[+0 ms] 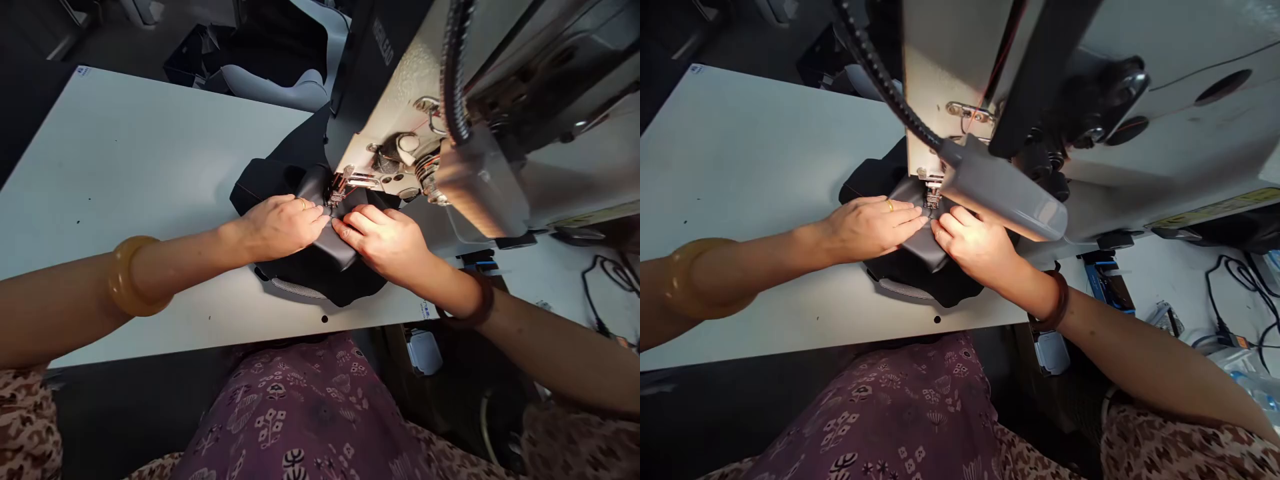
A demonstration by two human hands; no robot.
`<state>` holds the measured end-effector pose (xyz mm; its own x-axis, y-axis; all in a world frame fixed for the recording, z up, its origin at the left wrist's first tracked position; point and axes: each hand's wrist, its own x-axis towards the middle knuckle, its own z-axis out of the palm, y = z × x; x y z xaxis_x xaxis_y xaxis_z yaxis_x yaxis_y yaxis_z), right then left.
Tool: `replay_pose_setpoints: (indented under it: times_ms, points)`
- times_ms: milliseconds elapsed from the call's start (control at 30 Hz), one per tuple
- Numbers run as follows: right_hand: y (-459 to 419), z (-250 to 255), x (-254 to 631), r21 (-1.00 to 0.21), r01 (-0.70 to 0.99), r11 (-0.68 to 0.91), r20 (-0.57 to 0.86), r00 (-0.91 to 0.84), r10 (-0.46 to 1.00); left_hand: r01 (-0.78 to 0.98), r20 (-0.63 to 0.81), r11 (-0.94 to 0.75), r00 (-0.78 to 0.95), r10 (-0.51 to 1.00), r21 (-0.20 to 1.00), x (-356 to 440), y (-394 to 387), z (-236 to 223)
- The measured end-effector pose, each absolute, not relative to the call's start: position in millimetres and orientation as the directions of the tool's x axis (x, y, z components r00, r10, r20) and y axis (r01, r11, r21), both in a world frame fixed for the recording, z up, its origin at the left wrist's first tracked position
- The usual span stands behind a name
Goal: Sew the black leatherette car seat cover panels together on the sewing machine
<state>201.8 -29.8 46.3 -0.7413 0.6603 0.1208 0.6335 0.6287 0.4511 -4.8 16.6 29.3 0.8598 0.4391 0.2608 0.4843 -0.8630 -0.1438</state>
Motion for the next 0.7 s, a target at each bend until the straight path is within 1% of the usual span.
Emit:
replay_pose_setpoints:
  times_ms: [67,133,300,367,400,467,500,533,567,600,633,667,700]
  points:
    - [-26,47,205,0.437,0.628,0.643,0.119,-0.750,0.651,0.474,0.234,-0.838,0.877,0.420,-0.270,-1,11,30]
    - [-20,48,209,0.407,0.632,0.660,0.118,-0.753,0.648,0.491,0.246,-0.804,0.869,0.429,-0.334,4,6,28]
    - [-5,47,220,0.296,0.656,0.694,0.072,-0.740,0.669,0.582,0.352,-0.700,0.811,0.466,-0.414,21,-3,19]
    - [-4,47,220,0.256,0.649,0.717,0.052,-0.750,0.660,0.594,0.422,-0.701,0.795,0.436,-0.395,21,-6,13]
    - [-5,48,218,0.237,0.649,0.722,0.043,-0.750,0.660,0.586,0.468,-0.730,0.785,0.406,-0.350,18,-7,11]
    - [-10,51,211,0.203,0.678,0.706,0.009,-0.723,0.691,0.522,0.571,-0.832,0.747,0.340,-0.188,5,-8,4]
    - [-13,53,205,0.187,0.707,0.682,-0.014,-0.692,0.721,0.495,0.620,-0.866,0.704,0.348,-0.076,-5,-6,1]
    - [-17,56,198,0.171,0.744,0.646,-0.031,-0.652,0.758,0.504,0.646,-0.862,0.640,0.415,0.055,-17,-1,-3]
    - [-21,58,191,0.157,0.779,0.607,-0.043,-0.609,0.792,0.568,0.623,-0.795,0.548,0.558,0.213,-31,6,-6]
    - [-24,61,183,0.146,0.807,0.572,-0.049,-0.571,0.819,0.665,0.540,-0.651,0.417,0.731,0.367,-44,18,-10]
    - [-26,63,176,0.139,0.829,0.542,-0.052,-0.541,0.840,0.761,0.398,-0.435,0.252,0.882,0.482,-56,32,-13]
    - [-27,64,169,0.139,0.843,0.520,-0.055,-0.517,0.854,0.820,0.214,-0.187,0.081,0.974,0.541,-65,50,-16]
    - [-28,65,164,0.144,0.853,0.502,-0.056,-0.499,0.865,0.841,0.089,-0.038,-0.011,0.996,0.539,-71,69,-18]
